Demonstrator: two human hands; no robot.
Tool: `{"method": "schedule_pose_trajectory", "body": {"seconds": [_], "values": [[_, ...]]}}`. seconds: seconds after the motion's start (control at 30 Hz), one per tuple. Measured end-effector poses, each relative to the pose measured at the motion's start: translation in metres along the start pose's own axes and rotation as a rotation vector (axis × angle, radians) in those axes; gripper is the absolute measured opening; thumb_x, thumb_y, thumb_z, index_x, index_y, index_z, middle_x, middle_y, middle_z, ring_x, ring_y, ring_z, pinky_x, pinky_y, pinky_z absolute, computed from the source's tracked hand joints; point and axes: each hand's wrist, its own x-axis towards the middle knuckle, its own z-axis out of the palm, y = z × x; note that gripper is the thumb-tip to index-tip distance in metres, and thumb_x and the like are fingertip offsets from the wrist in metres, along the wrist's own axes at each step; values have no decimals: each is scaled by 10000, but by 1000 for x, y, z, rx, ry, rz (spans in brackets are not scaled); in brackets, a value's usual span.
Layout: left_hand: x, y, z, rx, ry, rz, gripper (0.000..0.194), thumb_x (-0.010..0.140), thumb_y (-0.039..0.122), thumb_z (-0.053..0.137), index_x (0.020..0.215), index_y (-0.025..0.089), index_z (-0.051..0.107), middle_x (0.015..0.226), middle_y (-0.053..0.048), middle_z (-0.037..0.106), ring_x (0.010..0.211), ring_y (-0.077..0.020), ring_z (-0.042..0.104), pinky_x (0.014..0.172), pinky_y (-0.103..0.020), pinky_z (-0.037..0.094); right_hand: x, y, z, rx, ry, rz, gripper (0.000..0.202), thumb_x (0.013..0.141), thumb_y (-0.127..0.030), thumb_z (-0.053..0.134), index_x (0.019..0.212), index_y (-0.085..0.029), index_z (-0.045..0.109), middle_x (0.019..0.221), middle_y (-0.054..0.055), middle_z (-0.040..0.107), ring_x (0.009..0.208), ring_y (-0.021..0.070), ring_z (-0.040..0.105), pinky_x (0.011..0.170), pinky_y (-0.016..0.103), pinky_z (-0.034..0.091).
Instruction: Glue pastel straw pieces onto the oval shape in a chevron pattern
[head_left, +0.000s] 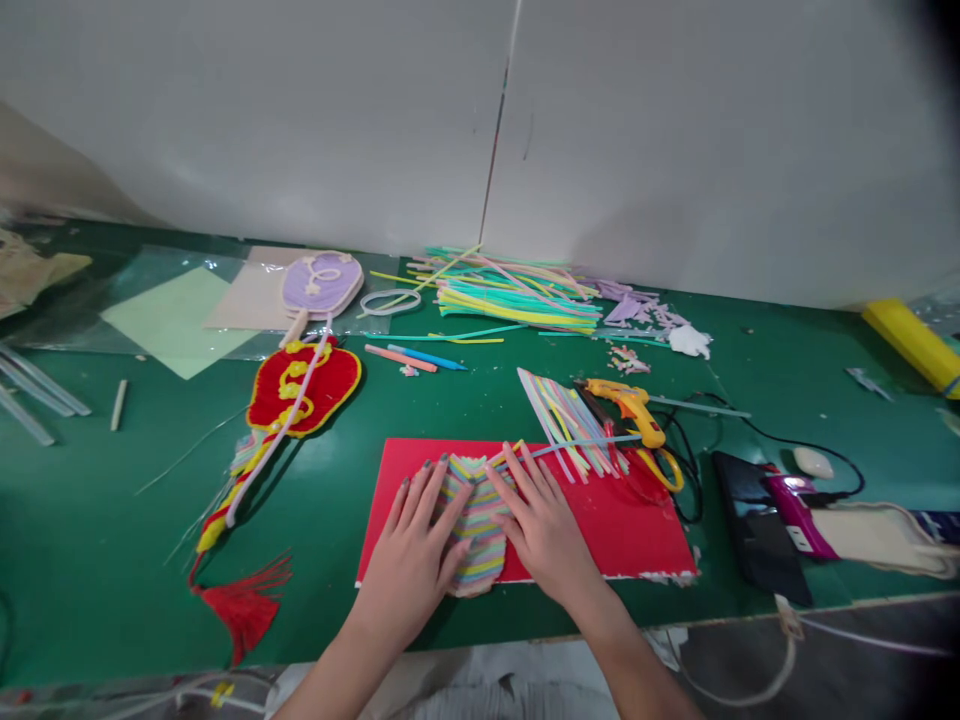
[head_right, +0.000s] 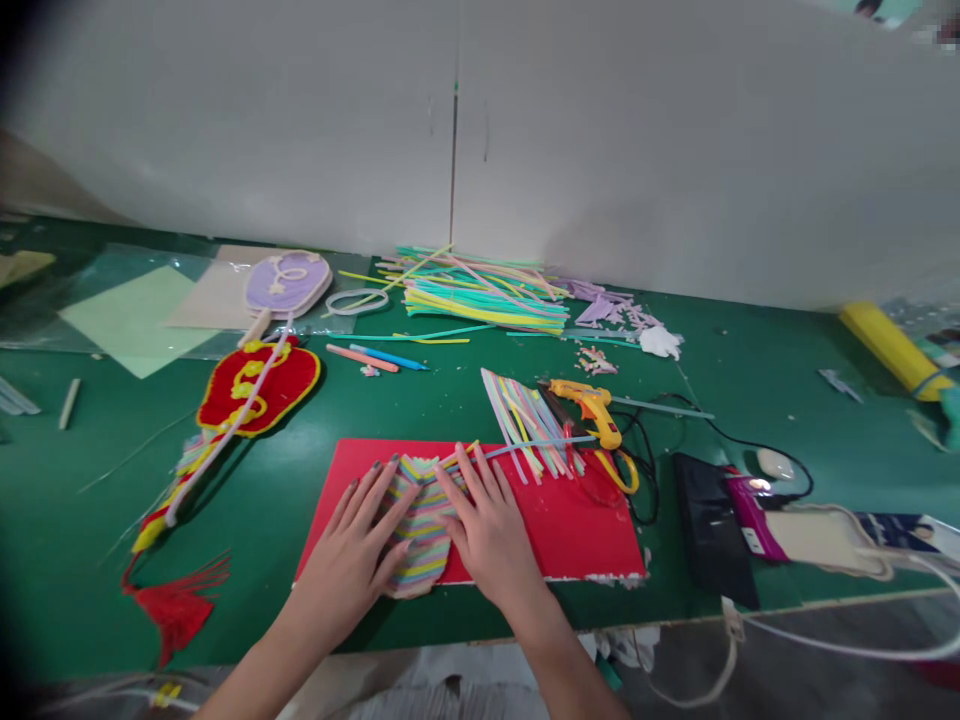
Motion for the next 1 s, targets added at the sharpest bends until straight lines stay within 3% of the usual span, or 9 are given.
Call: {"method": "schedule_pose_trajectory", "body": {"seconds": [0.13,0.2,0.27,0.37,0.47,0.6,0.77,0.87,1.0], "values": [[0,-3,-4,-38,28,-6,538,920,263,456,1444,276,332,1543,-101,255,1394,-307,274,1068,-517,361,-2,35,-24,92,353,175,393,960,-315,380,1329,-249,498,1432,87,444,1323,231,403,1055,439,383],[0,-6,-6,-74,51,-36,531,929,262,437,1447,281,324,1533,-88,284,1389,-295,290,1067,-500,371,-3,68,-43,80,560,336,318,942,-343,411,1122,-210,637,1186,108,623,1108,220,574,961,405,453],[3,-11,-6,-101,67,-72,545,933,273,429,1460,266,292,1516,-97,322,1379,-286,314,1059,-487,385,-5,104,-59,-42,655,501,347,908,-415,444,964,-161,673,934,120,666,894,232,612,840,402,486],[9,-15,-4,-124,64,-97,583,941,275,407,1486,239,202,1492,-113,366,1366,-266,346,1064,-479,377,-4,150,-70,-137,620,697,427,868,-499,453,852,-133,670,782,113,635,726,219,577,743,375,472],[12,-17,-2,-132,59,-103,587,946,251,383,1491,237,166,1488,-112,374,1361,-243,357,1085,-464,347,1,174,-66,-73,429,838,448,838,-531,479,866,-123,663,786,122,652,705,216,582,687,335,445],[11,-17,2,-105,33,-86,542,945,262,397,1466,237,250,1488,-104,377,1376,-234,331,1108,-469,306,9,181,-57,-65,256,922,424,836,-523,498,897,-137,661,861,146,685,763,237,620,663,310,419],[9,-17,4,-75,0,-93,507,944,279,395,1437,190,319,1476,-109,395,1376,-231,331,1118,-473,293,14,177,-57,-88,297,929,468,887,-508,409,912,-99,636,887,197,675,814,269,621,687,338,415],[9,-16,3,-71,-9,-95,512,945,279,391,1441,182,310,1473,-111,398,1374,-229,335,1120,-471,288,13,174,-64,-91,456,922,578,910,-568,294,939,-78,599,906,227,657,831,274,618,695,355,423],[11,-14,2,-74,4,-103,529,945,283,389,1454,183,285,1464,-124,410,1362,-233,359,1115,-476,292,7,164,-84,125,735,848,579,884,-640,306,1015,-119,521,787,119,671,607,201,626,594,312,444]]}}
